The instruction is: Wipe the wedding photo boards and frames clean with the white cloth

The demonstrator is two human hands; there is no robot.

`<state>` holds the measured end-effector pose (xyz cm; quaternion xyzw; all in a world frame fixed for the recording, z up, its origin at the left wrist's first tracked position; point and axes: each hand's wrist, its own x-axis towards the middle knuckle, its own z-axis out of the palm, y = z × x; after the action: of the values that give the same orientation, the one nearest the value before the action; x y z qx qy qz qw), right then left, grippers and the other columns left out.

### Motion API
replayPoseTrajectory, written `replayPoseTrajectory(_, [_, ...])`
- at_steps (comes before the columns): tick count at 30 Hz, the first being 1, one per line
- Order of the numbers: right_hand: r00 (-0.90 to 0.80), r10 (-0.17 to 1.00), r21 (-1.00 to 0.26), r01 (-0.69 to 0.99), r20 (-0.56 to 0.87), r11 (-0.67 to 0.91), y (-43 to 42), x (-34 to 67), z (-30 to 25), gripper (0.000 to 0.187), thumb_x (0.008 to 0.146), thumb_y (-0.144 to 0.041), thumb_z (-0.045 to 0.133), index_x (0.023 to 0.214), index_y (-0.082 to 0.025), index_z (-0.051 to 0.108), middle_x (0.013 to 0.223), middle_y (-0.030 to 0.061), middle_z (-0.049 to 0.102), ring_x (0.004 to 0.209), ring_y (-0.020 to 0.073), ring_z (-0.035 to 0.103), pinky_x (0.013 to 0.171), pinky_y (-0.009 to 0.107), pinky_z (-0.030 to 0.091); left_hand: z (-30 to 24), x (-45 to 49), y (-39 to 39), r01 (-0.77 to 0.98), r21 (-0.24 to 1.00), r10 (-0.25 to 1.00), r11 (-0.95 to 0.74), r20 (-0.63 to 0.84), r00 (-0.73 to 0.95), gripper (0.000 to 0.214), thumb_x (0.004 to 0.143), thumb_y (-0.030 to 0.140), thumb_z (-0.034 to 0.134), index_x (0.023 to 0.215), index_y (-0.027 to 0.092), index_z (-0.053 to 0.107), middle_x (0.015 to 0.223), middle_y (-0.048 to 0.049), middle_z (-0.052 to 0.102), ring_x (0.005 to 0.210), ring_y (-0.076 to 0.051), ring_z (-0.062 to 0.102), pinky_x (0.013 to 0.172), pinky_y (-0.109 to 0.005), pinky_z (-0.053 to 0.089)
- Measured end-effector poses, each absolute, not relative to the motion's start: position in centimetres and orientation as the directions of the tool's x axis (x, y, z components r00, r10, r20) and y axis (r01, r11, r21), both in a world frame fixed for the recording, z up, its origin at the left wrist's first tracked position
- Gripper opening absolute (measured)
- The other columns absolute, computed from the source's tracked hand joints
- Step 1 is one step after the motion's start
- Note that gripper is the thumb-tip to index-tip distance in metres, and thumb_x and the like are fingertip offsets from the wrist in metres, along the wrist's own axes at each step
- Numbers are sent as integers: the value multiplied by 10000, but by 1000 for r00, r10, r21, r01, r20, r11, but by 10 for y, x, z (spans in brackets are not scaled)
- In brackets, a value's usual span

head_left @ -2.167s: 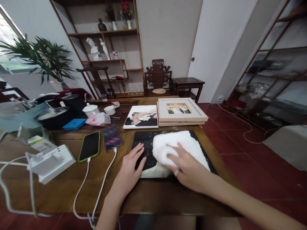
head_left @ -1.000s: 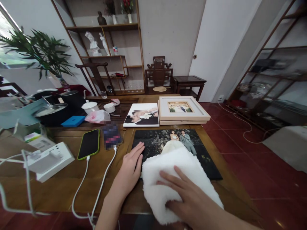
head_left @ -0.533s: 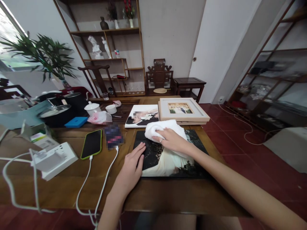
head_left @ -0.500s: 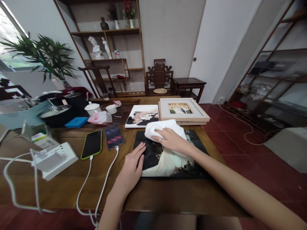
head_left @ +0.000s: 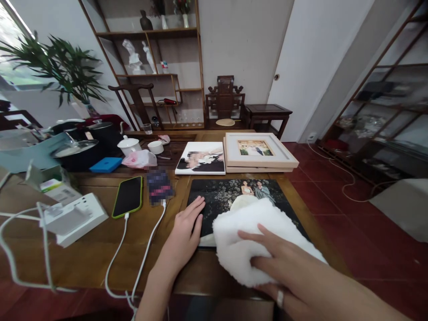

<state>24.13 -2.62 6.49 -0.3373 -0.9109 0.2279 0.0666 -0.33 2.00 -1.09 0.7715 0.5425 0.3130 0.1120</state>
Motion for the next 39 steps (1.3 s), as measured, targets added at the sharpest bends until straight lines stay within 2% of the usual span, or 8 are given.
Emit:
replayPoseTrajectory(4, [-630,774,-442,713,-63,544,-9,273,58,223,904,-329,437,996,-270,631,1197,83,611,1225,311,462,912,448,458,-10,-3,20,762,519,906,-388,367,211,368,914,214,363,1229,147,541,1354,-119,519,1289,-222,439,1061,-449,375])
replayPoseTrajectory(11, [-427,899,-370,822,99,432,54,288,41,359,953,-411,305,854,-222,594,887,88,658,939,299,589,791,405,446,-11,-3,21,763,515,903,-390,376,208,359,917,216,363,1225,153,536,1353,-118,520,1287,-221,443,1058,-453,373])
replayPoseTrajectory(14, [-421,888,-321,828,188,460,69,272,40,317,960,-340,313,861,-205,582,889,81,648,874,272,587,780,382,431,-11,-3,21,768,518,912,-375,354,207,366,925,233,350,1227,136,533,1357,-124,515,1291,-215,435,1069,-449,354])
replayPoseTrajectory(21, [-574,790,-281,738,216,614,70,216,38,274,941,-296,392,1008,-171,626,1156,126,619,1169,287,482,1012,474,286,-2,-1,15,723,601,928,-341,339,156,408,960,282,283,1342,212,407,1430,-65,422,1333,-179,358,1111,-400,281])
replayPoseTrajectory(26, [-796,577,-346,497,183,796,39,188,38,244,866,-237,498,1062,-178,631,1258,137,571,1336,265,299,1096,512,137,2,-3,11,641,679,905,-357,421,58,446,962,347,269,1381,210,340,1440,-75,391,1338,-200,334,1118,-405,248])
replayPoseTrajectory(31, [-893,413,-420,310,180,853,5,194,50,209,870,-252,505,1030,-202,630,1214,80,611,1322,220,326,1125,467,70,0,-5,11,588,707,898,-394,432,82,495,963,402,201,1418,228,285,1481,-68,335,1355,-229,307,1117,-442,228])
replayPoseTrajectory(36, [-859,502,-506,389,103,770,-8,223,56,187,854,-221,522,1010,-231,625,1231,41,601,1329,174,316,1138,386,88,0,-2,12,717,629,946,-300,293,138,480,949,353,327,1412,229,300,1470,-84,367,1358,-222,317,1093,-448,274])
replayPoseTrajectory(39, [-767,637,-476,534,75,699,-1,240,52,239,865,-199,481,1063,-232,610,1273,63,565,1298,227,368,1107,432,198,-2,-1,15,777,536,940,-328,268,212,431,943,322,357,1359,215,399,1427,-88,437,1360,-224,321,1064,-472,311])
